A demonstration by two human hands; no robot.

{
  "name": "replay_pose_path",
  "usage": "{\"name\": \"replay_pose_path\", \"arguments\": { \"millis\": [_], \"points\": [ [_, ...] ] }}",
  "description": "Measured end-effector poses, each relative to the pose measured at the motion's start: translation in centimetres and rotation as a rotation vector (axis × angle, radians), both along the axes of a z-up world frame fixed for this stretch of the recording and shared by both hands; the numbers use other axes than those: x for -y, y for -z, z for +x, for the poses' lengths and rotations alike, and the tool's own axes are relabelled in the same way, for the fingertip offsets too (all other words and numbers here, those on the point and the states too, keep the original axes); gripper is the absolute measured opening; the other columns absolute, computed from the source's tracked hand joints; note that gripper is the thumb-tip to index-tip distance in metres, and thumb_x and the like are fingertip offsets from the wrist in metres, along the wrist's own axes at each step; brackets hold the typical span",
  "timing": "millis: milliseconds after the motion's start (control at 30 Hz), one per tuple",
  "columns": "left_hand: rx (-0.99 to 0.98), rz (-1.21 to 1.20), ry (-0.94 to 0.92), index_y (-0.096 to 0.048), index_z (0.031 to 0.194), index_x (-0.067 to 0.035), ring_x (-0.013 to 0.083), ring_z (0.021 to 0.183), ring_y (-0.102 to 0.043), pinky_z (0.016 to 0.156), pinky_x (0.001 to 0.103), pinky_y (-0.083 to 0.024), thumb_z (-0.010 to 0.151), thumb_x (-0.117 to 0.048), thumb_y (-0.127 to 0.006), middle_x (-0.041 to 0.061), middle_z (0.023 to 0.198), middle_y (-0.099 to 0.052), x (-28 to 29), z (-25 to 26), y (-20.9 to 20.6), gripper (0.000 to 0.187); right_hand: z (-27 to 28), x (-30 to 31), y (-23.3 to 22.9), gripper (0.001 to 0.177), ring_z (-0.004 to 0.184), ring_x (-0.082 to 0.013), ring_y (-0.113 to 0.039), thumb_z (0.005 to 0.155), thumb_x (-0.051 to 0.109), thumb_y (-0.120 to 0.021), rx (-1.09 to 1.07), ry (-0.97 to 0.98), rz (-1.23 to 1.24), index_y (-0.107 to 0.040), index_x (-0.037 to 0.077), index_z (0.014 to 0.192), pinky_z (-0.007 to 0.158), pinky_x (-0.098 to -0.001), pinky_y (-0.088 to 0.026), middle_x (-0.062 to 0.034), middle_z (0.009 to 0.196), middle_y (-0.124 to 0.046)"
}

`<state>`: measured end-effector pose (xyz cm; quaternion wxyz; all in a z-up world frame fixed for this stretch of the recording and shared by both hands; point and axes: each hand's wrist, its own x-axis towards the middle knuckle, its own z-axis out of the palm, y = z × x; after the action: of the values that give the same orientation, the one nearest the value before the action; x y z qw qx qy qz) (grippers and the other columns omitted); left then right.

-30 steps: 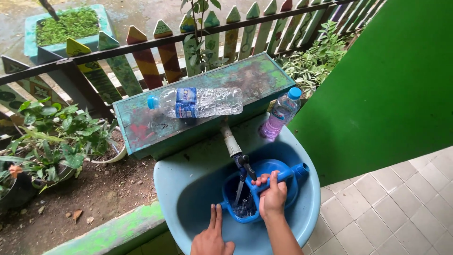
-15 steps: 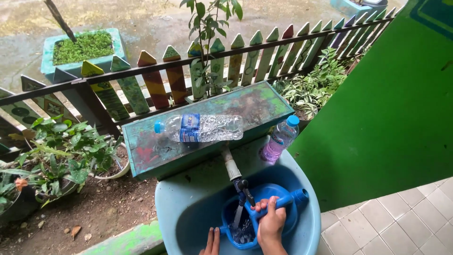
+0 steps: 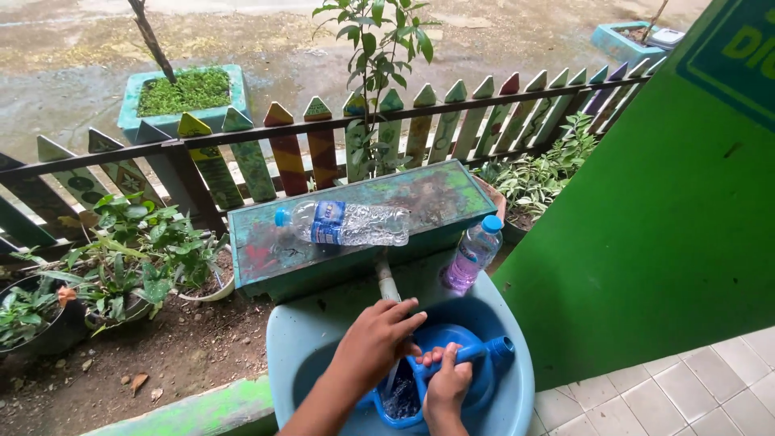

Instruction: Filling a blue watering can from a tap and then walking along a hallway to water several potted plants.

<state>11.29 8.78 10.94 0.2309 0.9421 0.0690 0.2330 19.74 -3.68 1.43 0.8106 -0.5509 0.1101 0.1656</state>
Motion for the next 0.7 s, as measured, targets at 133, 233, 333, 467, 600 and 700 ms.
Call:
{"name": "replay_pose_path", "arguments": {
  "millis": [133,233,333,467,600,700],
  "points": [
    [-0.142,0.085,0.118,-0.081,0.105,-0.004,0.0254,0.093,-0.06,0.067,0.04,-0.054,0.085,-0.028,-0.084,0.009,0.107,-0.075,-1.2,2.6,-0.9,0.031,-0.4,0.0,-1.3,0.045,0.06,-0.0285,-0.057,0.115,0.023,-0.042,0.006,-0.004,-0.085,-0.053,-0.001,0.078,0.067,-0.0437,-0.06,-0.0178,0.067,-0.056],
    [-0.161,0.135,0.089,-0.08,0.09,-0.006,0.0204,0.08,-0.056,0.057,0.036,-0.052,0.088,-0.029,-0.084,0.006,0.089,-0.071,-0.6,3.3,-0.6,0.023,-0.8,0.5,-2.7,0.046,0.061,-0.028,-0.06,0.114,0.025,-0.042,-0.024,-0.018,-0.146,-0.055,-0.001,0.079,0.069,-0.0423,-0.062,-0.0183,0.069,-0.06],
    [-0.096,0.306,-0.007,-0.074,0.079,-0.01,0.0207,0.075,-0.055,0.051,0.036,-0.05,0.088,-0.037,-0.085,0.005,0.08,-0.064,-0.6,4.4,0.4,0.031,0.0,-0.4,-0.7,0.041,0.058,-0.0261,-0.056,0.113,0.022,-0.043,0.013,-0.002,-0.073,-0.051,0.001,0.08,0.066,-0.0432,-0.059,-0.0154,0.068,-0.056],
    [-0.044,0.348,-0.205,-0.06,0.074,-0.013,0.0225,0.058,-0.056,0.043,0.038,-0.044,0.088,-0.039,-0.088,0.004,0.072,-0.054,0.5,6.0,2.8,0.041,-0.3,0.1,-0.7,0.039,0.059,-0.0239,-0.055,0.114,0.023,-0.043,0.021,-0.022,-0.017,-0.049,0.002,0.08,0.067,-0.0433,-0.06,-0.0129,0.069,-0.054],
    [0.002,0.347,-0.32,-0.065,0.073,-0.013,0.0202,0.054,-0.056,0.041,0.035,-0.045,0.089,-0.03,-0.086,0.003,0.068,-0.055,1.4,7.0,3.2,0.032,-0.4,0.2,-0.7,0.042,0.059,-0.0258,-0.055,0.114,0.023,-0.042,0.017,-0.026,-0.01,-0.05,0.0,0.078,0.066,-0.0438,-0.06,-0.0149,0.068,-0.054],
    [0.011,0.221,-0.407,-0.067,0.081,-0.013,0.0238,0.057,-0.061,0.044,0.037,-0.047,0.087,-0.035,-0.087,0.003,0.076,-0.06,1.9,5.4,1.8,0.031,0.0,0.1,0.2,0.039,0.059,-0.0253,-0.054,0.113,0.021,-0.043,0.018,-0.027,0.023,-0.048,0.001,0.079,0.065,-0.0434,-0.059,-0.0139,0.068,-0.052]
  ]
}}
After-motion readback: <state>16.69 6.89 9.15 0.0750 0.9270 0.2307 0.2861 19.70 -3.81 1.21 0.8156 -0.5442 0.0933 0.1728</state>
